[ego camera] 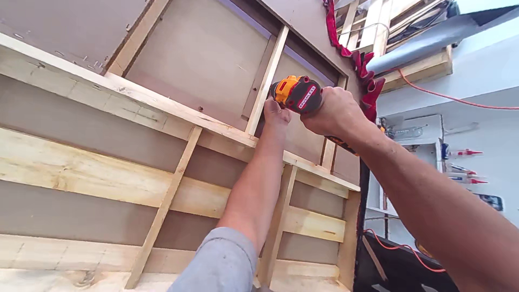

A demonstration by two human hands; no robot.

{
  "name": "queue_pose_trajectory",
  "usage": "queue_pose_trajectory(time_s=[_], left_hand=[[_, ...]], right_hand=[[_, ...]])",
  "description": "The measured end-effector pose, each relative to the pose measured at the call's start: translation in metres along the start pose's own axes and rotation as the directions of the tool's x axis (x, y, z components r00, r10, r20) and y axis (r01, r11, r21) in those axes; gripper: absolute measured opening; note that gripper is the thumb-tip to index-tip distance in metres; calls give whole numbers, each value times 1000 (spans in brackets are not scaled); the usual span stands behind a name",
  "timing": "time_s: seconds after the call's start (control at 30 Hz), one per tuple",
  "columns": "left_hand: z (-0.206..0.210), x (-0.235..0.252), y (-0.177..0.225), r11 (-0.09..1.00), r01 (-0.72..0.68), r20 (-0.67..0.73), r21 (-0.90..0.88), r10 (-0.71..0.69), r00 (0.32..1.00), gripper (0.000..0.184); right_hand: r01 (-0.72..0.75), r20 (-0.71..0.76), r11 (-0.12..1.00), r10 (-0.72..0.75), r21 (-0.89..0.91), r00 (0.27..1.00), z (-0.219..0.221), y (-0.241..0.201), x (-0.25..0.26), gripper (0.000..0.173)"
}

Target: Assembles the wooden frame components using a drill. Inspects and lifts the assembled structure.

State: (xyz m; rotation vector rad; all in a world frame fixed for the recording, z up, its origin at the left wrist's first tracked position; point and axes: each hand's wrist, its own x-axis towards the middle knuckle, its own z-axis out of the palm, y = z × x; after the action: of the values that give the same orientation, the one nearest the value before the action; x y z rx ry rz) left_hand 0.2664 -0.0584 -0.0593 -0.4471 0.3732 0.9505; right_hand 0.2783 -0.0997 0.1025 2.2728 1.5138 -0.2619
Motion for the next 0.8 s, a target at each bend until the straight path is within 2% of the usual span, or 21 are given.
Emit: queue_pose_trajectory(time_s=[0.17, 0.23, 0.27, 0.33, 0.43, 0.5, 0.53, 0.57, 0.63, 0.7, 0.8], left_hand=[[5, -9, 0, 999, -28, -35, 17, 29, 999, 29], [1, -14, -7, 996, -58, -30, 72, 60, 998, 34], [-4, -14, -10, 994, -41, -55, 100, 46, 997, 35], [-2, 1, -11, 978, 47, -228, 202, 1, 974, 33], [1, 10, -7, 951, 127, -287, 283, -42, 957, 36], [-4, 7, -16, 858, 110, -271, 502, 35, 962, 36], [-6, 3, -21, 738, 63, -206, 672, 105, 973, 38], [-7, -1, -24, 560, -16, -97, 828, 172, 980, 40], [-1, -6, -20, 158, -169, 133, 973, 214, 968, 38], [13, 0, -14, -222, -229, 279, 948, 230, 932, 32], [48, 28, -16, -703, -143, 329, 697, 135, 935, 35]], right_hand=[[30, -4, 999, -30, 36, 1000, 10, 1, 6, 24], [38, 0, 999, -38, 6, 999, 20, 0, 13, 31], [61, -16, 998, -61, -17, 998, 24, 1, 16, 34], [93, -73, 996, -93, -14, 993, 20, 12, 13, 31], [20, -201, 988, 11, 152, 980, 12, 51, -11, 33], [-6, -244, 943, 92, 333, 965, 13, 80, -27, 36], [10, -255, 901, 112, 434, 960, 16, 93, -34, 37], [41, -267, 842, 124, 538, 956, 21, 103, -41, 37], [107, -286, 707, 140, 699, 948, 33, 117, -56, 37], [144, -309, 624, 164, 768, 937, 50, 127, -70, 34], [177, -312, 503, 199, 846, 929, 74, 139, -85, 32]])
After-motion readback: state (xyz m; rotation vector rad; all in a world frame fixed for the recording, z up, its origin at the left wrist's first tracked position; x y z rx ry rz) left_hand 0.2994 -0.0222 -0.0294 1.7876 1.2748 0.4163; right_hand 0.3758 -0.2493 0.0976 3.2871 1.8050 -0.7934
